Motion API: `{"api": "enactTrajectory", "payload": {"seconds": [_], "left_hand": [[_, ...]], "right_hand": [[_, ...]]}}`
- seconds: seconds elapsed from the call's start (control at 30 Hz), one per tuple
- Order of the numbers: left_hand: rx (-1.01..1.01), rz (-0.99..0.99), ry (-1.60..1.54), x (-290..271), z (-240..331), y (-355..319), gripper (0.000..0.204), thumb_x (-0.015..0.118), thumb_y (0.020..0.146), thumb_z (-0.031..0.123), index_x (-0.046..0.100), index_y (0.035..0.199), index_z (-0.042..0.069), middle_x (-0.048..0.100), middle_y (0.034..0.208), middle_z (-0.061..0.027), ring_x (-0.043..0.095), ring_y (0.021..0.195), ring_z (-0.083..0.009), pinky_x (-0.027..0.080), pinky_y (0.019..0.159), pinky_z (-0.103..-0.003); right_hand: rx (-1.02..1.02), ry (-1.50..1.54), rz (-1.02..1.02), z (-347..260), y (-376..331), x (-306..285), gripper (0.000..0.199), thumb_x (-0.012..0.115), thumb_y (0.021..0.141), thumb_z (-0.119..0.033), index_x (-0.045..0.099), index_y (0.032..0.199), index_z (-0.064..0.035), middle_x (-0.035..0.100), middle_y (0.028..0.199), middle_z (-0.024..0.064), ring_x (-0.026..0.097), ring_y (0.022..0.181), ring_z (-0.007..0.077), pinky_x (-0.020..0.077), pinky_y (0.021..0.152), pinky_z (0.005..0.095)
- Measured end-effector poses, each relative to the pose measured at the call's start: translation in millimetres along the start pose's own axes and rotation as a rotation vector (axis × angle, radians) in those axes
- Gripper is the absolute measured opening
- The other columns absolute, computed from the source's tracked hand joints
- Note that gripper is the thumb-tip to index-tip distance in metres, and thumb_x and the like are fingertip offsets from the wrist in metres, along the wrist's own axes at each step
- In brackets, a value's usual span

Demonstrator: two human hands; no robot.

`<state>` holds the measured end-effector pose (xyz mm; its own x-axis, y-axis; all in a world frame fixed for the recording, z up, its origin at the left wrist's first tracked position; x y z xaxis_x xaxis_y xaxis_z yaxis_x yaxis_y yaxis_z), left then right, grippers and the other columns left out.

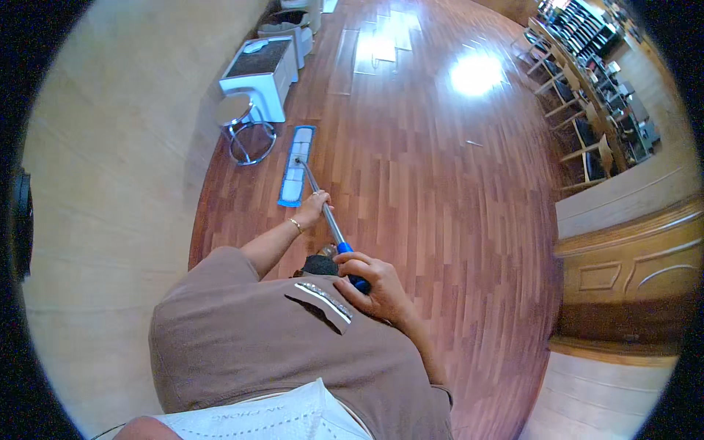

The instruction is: Mopping a wooden floor using a flat mop.

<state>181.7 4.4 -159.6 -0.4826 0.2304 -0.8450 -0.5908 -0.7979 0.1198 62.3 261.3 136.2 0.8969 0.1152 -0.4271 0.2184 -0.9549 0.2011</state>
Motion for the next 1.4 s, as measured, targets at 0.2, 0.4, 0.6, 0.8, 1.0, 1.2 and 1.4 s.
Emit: {"api": "enactTrajectory", "payload": {"seconds": [0.2, 0.4, 0.6, 0.8, 1.0, 1.2, 1.4], "left_hand": [[0.119, 0.020, -0.046, -8.4, -34.4, 85.6, 0.017, 0.062, 0.083, 0.025, 0.057, 0.083, 0.008, 0.057, 0.091, -0.0143, 0.059, 0.090, -0.0351, 0.050, 0.075, -0.045], [0.170, -0.063, -0.200, 1.9, -60.3, 176.8, 0.014, 0.059, 0.084, 0.018, 0.057, 0.079, 0.006, 0.057, 0.086, -0.0146, 0.060, 0.084, -0.0325, 0.050, 0.072, -0.042], [0.137, -0.158, -0.631, 28.7, -59.5, 243.4, 0.014, 0.062, 0.080, 0.019, 0.059, 0.078, 0.006, 0.059, 0.080, -0.0136, 0.061, 0.081, -0.0310, 0.049, 0.071, -0.041], [-0.173, -0.434, -1.084, 46.4, 20.5, 246.2, 0.011, 0.054, 0.079, 0.015, 0.057, 0.074, 0.005, 0.061, 0.077, -0.0120, 0.063, 0.077, -0.0288, 0.050, 0.069, -0.041], [0.459, -0.188, -0.069, -19.4, 159.7, 179.9, 0.030, 0.061, 0.081, 0.037, 0.062, 0.071, 0.009, 0.065, 0.076, -0.0157, 0.064, 0.072, -0.0352, 0.049, 0.064, -0.045], [0.514, -0.446, -0.076, -64.7, 258.7, 105.6, 0.032, 0.063, 0.080, 0.044, 0.065, 0.077, 0.012, 0.064, 0.072, -0.0149, 0.064, 0.071, -0.0363, 0.047, 0.061, -0.047], [0.692, -0.617, -0.208, -53.8, 290.1, 59.8, 0.043, 0.065, 0.079, 0.051, 0.065, 0.098, 0.013, 0.066, 0.082, -0.0160, 0.065, 0.079, -0.0357, 0.049, 0.067, -0.045]], "right_hand": [[0.033, 0.036, 0.142, 27.8, 66.3, -20.9, 0.011, 0.063, 0.081, -0.008, 0.062, 0.087, 0.0011, 0.065, 0.104, 0.0151, 0.065, 0.086, 0.0263, 0.0499, 0.077, 0.0343], [0.072, 0.008, 0.231, 48.9, 125.5, -38.2, 0.014, 0.064, 0.084, -0.015, 0.063, 0.087, -0.0017, 0.065, 0.096, 0.0115, 0.065, 0.083, 0.0292, 0.0508, 0.073, 0.0346], [0.099, 0.006, 0.347, 54.5, 145.6, -60.1, 0.013, 0.066, 0.082, -0.012, 0.064, 0.087, 0.0003, 0.066, 0.097, 0.0129, 0.065, 0.084, 0.0232, 0.0503, 0.074, 0.0328], [-0.042, -0.339, 0.483, 12.0, 133.5, -97.7, 0.021, 0.075, 0.075, -0.024, 0.065, 0.084, -0.0073, 0.067, 0.084, 0.0068, 0.066, 0.071, 0.0262, 0.0510, 0.063, 0.0346], [-0.135, -0.331, 0.684, -50.5, 90.2, -117.4, 0.041, 0.085, 0.064, -0.012, 0.065, 0.098, -0.0024, 0.069, 0.095, 0.0121, 0.067, 0.085, 0.0190, 0.0518, 0.073, 0.0284], [-0.266, -0.265, 0.851, -94.9, 51.0, -130.0, 0.054, 0.081, 0.071, -0.007, 0.053, 0.117, 0.0012, 0.065, 0.103, 0.0157, 0.065, 0.096, 0.0261, 0.0531, 0.078, 0.0349], [-0.325, -0.505, 0.763, -106.6, 26.6, -126.3, 0.053, 0.079, 0.076, -0.028, 0.055, 0.111, 0.0042, 0.057, 0.102, 0.0120, 0.062, 0.080, 0.0183, 0.0504, 0.068, 0.0287]]}}
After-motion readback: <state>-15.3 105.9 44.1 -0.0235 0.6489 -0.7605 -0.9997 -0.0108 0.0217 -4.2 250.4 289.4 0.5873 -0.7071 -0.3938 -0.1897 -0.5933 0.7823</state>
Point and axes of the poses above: each hand's wrist, its own y-axis towards the middle knuckle, its own x-axis out of the palm, z = x × y, the point moved 5 cm from there along y, towards the middle knuckle
